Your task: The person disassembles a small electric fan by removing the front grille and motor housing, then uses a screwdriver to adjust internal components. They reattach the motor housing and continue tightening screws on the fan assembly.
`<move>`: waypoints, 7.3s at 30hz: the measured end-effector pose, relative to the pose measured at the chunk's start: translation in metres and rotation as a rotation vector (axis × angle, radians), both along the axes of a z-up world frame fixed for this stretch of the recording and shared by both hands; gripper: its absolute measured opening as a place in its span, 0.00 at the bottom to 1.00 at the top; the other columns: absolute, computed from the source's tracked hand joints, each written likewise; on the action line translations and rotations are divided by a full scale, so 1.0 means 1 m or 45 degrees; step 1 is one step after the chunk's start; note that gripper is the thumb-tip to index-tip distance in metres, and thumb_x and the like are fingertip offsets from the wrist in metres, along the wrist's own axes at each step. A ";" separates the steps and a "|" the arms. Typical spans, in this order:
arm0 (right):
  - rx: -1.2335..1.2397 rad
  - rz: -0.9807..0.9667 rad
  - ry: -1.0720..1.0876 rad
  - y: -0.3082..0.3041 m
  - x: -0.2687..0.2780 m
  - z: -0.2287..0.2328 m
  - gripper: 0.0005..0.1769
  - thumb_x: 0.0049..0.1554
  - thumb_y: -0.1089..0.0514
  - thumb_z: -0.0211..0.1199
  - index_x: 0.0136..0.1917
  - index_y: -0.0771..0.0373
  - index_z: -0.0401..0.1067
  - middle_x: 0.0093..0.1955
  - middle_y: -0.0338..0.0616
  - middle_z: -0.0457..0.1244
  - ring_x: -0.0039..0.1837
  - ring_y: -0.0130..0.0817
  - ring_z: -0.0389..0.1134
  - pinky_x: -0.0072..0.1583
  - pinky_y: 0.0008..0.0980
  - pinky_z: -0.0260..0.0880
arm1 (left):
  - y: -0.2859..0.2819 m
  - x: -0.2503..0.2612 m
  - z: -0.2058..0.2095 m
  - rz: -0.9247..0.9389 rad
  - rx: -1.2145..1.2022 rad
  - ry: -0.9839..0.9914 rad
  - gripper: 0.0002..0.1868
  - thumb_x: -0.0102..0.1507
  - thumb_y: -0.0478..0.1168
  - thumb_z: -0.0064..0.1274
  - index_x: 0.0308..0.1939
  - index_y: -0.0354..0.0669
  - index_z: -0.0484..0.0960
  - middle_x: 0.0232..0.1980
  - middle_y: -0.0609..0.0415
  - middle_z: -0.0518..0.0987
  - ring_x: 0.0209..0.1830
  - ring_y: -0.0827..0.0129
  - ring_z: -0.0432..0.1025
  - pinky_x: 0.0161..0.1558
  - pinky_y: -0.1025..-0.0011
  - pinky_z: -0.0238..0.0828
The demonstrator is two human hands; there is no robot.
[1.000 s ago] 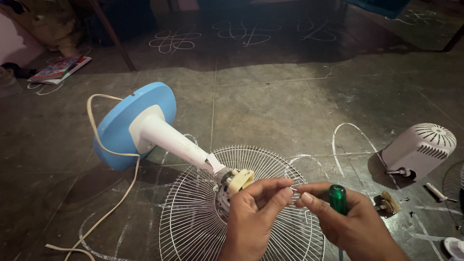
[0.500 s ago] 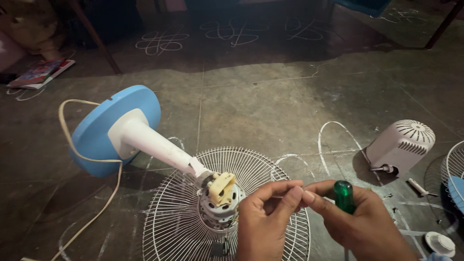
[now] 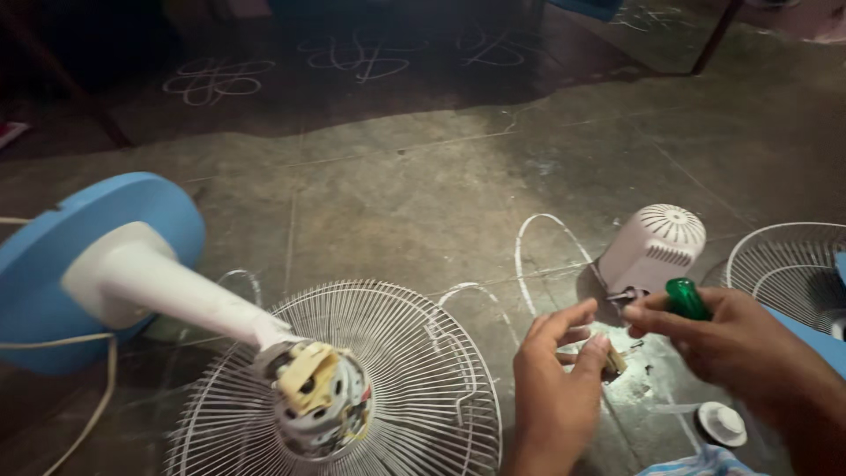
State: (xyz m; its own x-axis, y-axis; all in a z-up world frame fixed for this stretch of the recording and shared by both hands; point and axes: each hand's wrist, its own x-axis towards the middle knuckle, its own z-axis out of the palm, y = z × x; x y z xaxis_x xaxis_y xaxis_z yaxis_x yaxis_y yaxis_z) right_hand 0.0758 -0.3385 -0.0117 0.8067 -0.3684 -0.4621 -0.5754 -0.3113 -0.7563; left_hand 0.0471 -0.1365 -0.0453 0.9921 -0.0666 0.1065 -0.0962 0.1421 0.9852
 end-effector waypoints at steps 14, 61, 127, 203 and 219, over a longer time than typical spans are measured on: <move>-0.472 0.116 0.401 -0.124 0.056 -0.161 0.20 0.49 0.48 0.78 0.44 0.67 0.82 0.35 0.49 0.68 0.36 0.41 0.67 0.40 0.43 0.65 | -0.067 0.031 -0.092 -0.136 0.986 -0.269 0.27 0.58 0.35 0.63 0.62 0.44 0.78 0.64 0.52 0.75 0.67 0.55 0.63 0.66 0.50 0.51; -0.239 0.568 0.018 0.091 0.018 -0.070 0.33 0.54 0.60 0.72 0.70 0.57 0.64 0.50 0.49 0.71 0.39 0.39 0.75 0.39 0.39 0.74 | 0.151 -0.052 -0.007 -0.068 0.821 -0.232 0.39 0.57 0.41 0.64 0.71 0.41 0.68 0.66 0.41 0.72 0.68 0.52 0.69 0.65 0.55 0.66; -1.129 1.516 0.213 0.197 0.006 0.001 0.87 0.17 0.21 0.83 0.80 0.35 0.37 0.73 0.35 0.52 0.75 0.39 0.53 0.74 0.50 0.56 | 0.355 0.009 0.058 -0.213 2.373 0.092 0.36 0.62 0.61 0.55 0.72 0.66 0.65 0.71 0.56 0.66 0.80 0.58 0.47 0.74 0.30 0.18; 0.596 0.735 -1.233 0.257 -0.043 0.036 0.19 0.55 0.69 0.65 0.60 0.72 0.70 0.55 0.54 0.71 0.63 0.42 0.74 0.62 0.41 0.75 | 0.253 -0.042 0.057 0.034 0.931 -0.171 0.38 0.53 0.32 0.65 0.66 0.58 0.74 0.59 0.53 0.78 0.54 0.58 0.77 0.52 0.62 0.75; 0.638 0.722 -1.210 0.259 -0.043 0.036 0.19 0.55 0.70 0.64 0.60 0.72 0.70 0.55 0.54 0.70 0.64 0.41 0.73 0.63 0.42 0.74 | 0.253 -0.040 0.062 -0.005 1.026 -0.076 0.38 0.54 0.34 0.64 0.68 0.60 0.73 0.58 0.55 0.78 0.52 0.60 0.78 0.51 0.63 0.75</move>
State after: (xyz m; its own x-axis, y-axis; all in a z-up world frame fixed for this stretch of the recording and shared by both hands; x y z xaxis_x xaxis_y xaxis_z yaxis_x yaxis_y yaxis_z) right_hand 0.0323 -0.0795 0.0247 0.8902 0.1963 0.4112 0.3970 0.1088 -0.9114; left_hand 0.0069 0.1161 0.0163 0.9859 -0.1488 0.0768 -0.1525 -0.6089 0.7784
